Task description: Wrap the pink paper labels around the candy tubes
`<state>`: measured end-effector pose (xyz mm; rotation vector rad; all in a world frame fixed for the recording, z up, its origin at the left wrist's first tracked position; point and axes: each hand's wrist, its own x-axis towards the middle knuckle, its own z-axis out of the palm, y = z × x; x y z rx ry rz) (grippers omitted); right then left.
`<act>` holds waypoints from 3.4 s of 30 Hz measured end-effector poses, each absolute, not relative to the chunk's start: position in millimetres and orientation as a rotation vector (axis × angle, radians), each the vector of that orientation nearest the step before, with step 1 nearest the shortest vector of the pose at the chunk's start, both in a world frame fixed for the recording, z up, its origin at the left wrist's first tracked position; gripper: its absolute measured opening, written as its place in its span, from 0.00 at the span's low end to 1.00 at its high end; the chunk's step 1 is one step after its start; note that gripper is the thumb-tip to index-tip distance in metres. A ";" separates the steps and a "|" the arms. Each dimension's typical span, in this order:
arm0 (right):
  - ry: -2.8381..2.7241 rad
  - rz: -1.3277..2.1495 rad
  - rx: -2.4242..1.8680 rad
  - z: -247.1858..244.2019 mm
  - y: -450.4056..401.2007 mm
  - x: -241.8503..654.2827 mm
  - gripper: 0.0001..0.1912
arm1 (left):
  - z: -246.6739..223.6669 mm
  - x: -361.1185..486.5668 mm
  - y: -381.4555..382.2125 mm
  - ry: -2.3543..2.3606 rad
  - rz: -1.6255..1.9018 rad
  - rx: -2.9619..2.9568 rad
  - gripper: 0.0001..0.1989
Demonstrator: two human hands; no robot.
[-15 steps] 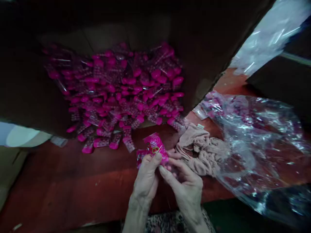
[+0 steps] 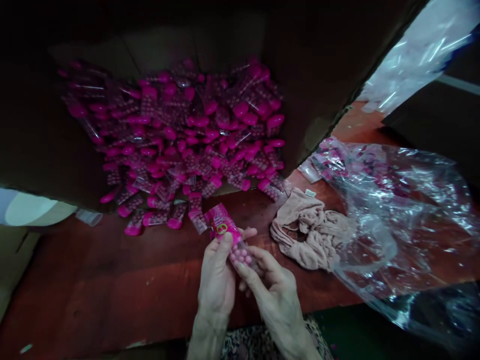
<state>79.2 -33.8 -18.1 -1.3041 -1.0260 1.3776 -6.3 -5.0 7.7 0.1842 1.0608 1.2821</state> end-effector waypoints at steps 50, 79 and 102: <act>-2.071 0.167 -0.889 -2.2 -11.8 89.8 0.32 | 8.3 -25.8 -49.2 1.588 1.166 0.548 0.17; -1.022 1.680 -1.201 -9.7 -30.6 62.9 0.09 | 8.3 -15.7 -15.3 1.303 1.333 0.284 0.13; -1.565 1.130 -1.304 5.0 -34.0 66.5 0.10 | 18.3 -26.5 -18.5 1.252 1.207 0.444 0.09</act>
